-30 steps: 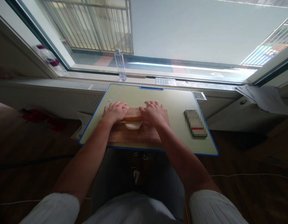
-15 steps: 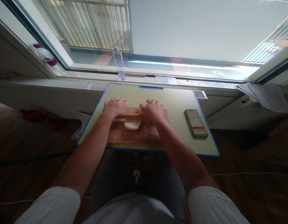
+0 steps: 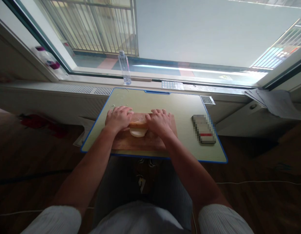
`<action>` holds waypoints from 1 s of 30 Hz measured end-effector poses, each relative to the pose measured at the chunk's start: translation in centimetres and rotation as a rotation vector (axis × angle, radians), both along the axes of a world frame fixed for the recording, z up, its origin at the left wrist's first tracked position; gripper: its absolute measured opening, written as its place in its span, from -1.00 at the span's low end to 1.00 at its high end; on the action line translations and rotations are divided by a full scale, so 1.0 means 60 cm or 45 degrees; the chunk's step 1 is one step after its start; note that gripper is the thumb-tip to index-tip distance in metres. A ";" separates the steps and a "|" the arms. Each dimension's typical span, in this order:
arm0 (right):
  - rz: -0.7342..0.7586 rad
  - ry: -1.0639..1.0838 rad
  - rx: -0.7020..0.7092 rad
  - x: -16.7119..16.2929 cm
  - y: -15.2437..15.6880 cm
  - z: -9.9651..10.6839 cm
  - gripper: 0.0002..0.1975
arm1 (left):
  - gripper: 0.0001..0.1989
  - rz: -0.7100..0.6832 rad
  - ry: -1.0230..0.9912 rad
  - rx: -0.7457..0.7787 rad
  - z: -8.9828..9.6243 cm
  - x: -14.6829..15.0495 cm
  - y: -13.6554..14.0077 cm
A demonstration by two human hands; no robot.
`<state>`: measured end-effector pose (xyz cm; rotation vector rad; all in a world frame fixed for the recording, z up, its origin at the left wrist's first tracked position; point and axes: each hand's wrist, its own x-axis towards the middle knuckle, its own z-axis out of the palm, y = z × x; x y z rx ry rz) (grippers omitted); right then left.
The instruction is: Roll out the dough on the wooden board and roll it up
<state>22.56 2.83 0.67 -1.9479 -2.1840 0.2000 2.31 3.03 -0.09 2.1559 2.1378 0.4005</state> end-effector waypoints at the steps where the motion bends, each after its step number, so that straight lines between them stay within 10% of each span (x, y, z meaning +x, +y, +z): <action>1: 0.007 -0.010 0.013 0.001 -0.008 0.001 -0.55 | -0.56 -0.005 0.001 0.013 0.000 0.001 -0.006; 16: 0.043 0.044 0.208 0.014 -0.107 -0.032 -0.48 | -0.58 -0.140 -0.045 0.189 0.005 -0.005 -0.083; 30: 0.354 0.171 0.197 0.078 -0.099 -0.051 -0.68 | -0.36 -0.411 -0.041 -0.105 0.041 -0.012 -0.108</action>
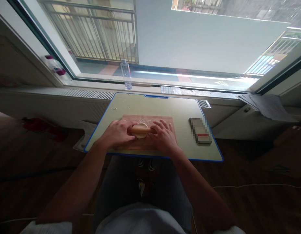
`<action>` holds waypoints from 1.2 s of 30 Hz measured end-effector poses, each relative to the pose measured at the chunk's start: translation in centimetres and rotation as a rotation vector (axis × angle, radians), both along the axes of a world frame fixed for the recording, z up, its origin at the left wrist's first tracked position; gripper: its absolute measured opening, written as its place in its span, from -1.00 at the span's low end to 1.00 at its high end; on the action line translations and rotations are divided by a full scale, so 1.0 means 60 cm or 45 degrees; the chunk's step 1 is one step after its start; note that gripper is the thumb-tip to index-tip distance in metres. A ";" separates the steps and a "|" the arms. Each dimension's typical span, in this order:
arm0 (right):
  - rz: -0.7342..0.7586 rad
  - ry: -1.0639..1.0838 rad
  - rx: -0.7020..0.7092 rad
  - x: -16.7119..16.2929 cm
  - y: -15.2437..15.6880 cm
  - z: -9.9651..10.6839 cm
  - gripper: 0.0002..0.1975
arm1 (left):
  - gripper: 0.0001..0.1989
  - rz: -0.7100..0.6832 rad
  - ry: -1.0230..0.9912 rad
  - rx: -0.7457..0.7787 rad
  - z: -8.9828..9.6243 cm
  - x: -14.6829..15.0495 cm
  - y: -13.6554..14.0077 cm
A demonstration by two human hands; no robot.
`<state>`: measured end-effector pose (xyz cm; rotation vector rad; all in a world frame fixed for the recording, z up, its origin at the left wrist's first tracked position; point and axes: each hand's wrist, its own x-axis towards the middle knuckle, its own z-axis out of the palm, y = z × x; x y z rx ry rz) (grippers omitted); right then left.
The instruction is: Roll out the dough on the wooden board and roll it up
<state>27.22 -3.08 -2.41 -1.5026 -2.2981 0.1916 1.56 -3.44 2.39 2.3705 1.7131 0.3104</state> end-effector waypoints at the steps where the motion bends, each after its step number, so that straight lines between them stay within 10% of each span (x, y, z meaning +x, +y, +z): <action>1: 0.007 -0.001 0.005 0.002 0.001 0.001 -0.68 | -0.37 0.008 -0.007 0.006 -0.001 0.004 -0.001; 11: -0.008 -0.003 -0.031 0.014 -0.004 0.019 -0.70 | -0.38 0.160 -0.068 0.128 -0.030 0.037 -0.025; 24: -0.251 0.136 0.099 0.106 0.007 -0.018 -0.65 | -0.26 -0.072 -0.239 0.368 -0.027 0.033 -0.001; 36: -0.487 0.231 0.127 0.109 0.013 -0.053 -0.67 | -0.74 -0.143 -0.325 0.355 -0.074 0.036 0.008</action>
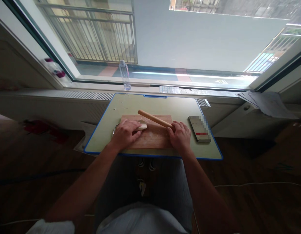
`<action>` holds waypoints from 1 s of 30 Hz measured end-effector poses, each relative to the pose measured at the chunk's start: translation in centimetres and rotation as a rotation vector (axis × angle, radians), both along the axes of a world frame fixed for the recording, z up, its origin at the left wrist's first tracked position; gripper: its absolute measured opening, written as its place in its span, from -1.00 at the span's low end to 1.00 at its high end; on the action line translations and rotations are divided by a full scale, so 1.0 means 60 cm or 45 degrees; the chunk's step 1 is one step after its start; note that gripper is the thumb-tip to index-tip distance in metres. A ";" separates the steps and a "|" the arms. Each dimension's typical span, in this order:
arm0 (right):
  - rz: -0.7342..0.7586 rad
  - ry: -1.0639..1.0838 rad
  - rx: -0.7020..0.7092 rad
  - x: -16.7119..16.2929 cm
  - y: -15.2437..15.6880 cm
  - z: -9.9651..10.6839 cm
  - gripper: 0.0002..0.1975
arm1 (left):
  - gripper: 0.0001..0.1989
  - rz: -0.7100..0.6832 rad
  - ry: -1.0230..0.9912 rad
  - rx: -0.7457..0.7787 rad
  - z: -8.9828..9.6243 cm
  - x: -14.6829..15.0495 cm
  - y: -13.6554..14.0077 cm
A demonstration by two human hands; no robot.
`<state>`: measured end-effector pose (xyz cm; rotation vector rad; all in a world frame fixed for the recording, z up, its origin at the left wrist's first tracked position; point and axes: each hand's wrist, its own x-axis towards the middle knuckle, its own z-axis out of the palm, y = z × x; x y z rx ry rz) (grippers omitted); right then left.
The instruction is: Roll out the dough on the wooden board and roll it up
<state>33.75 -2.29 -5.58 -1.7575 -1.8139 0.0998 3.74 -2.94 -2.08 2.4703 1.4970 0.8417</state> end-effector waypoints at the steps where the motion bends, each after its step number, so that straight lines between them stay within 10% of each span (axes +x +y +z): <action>1: -0.005 0.003 -0.002 -0.001 0.000 0.001 -0.68 | -0.73 0.016 -0.084 -0.017 0.004 -0.001 0.002; 9: -0.033 0.035 0.001 -0.003 -0.003 0.003 -0.68 | -0.53 0.113 -0.895 -0.485 0.025 0.008 0.036; 18: -0.010 0.049 0.009 -0.013 0.001 0.014 -0.72 | -0.60 0.443 -0.028 -0.304 0.009 0.012 0.030; 24: 0.022 0.073 0.020 -0.031 0.004 0.019 -0.73 | -0.63 0.133 -0.004 -0.213 -0.007 0.009 0.040; 30: 0.083 0.094 0.011 -0.046 0.005 0.029 -0.71 | -0.83 0.219 -0.009 -0.094 0.004 0.007 0.020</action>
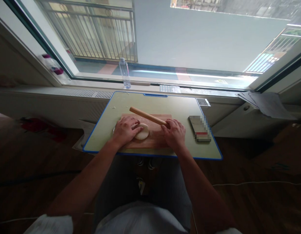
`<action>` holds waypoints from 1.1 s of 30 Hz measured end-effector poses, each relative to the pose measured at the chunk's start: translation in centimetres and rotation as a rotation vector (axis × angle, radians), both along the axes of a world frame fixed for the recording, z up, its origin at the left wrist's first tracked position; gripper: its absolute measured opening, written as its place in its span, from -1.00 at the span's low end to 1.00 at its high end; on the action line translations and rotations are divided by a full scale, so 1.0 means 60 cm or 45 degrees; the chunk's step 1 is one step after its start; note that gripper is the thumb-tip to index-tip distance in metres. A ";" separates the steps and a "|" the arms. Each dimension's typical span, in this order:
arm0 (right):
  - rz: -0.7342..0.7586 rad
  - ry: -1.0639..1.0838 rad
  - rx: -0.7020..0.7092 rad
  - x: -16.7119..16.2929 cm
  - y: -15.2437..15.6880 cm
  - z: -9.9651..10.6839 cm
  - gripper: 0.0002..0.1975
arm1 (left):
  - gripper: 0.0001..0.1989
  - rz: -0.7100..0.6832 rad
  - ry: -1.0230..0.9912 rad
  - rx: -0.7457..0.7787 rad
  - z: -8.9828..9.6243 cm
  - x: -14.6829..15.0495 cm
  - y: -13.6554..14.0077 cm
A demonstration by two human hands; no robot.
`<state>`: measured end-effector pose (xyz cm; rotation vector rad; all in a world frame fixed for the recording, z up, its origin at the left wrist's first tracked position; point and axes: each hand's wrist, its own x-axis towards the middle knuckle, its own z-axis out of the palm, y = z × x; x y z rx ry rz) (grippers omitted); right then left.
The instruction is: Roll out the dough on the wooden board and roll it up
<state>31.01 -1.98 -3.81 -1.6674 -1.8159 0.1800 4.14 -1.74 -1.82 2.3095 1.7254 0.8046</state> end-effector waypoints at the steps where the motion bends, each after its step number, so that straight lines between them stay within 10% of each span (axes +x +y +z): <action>1: 0.022 -0.009 -0.002 -0.002 0.000 0.002 -0.71 | -0.90 0.001 -0.023 0.011 0.005 -0.004 -0.006; 7: 0.258 -0.140 -0.029 -0.020 0.004 0.013 -0.72 | -0.74 0.369 -0.244 0.262 0.042 -0.020 -0.006; 13: 0.487 -0.231 -0.037 -0.050 0.018 0.040 -0.76 | -0.72 0.399 0.014 0.008 0.039 -0.009 0.036; 33: 0.136 -0.472 -0.100 -0.099 0.037 0.033 -0.56 | -0.57 0.309 0.297 -0.262 0.026 -0.013 0.090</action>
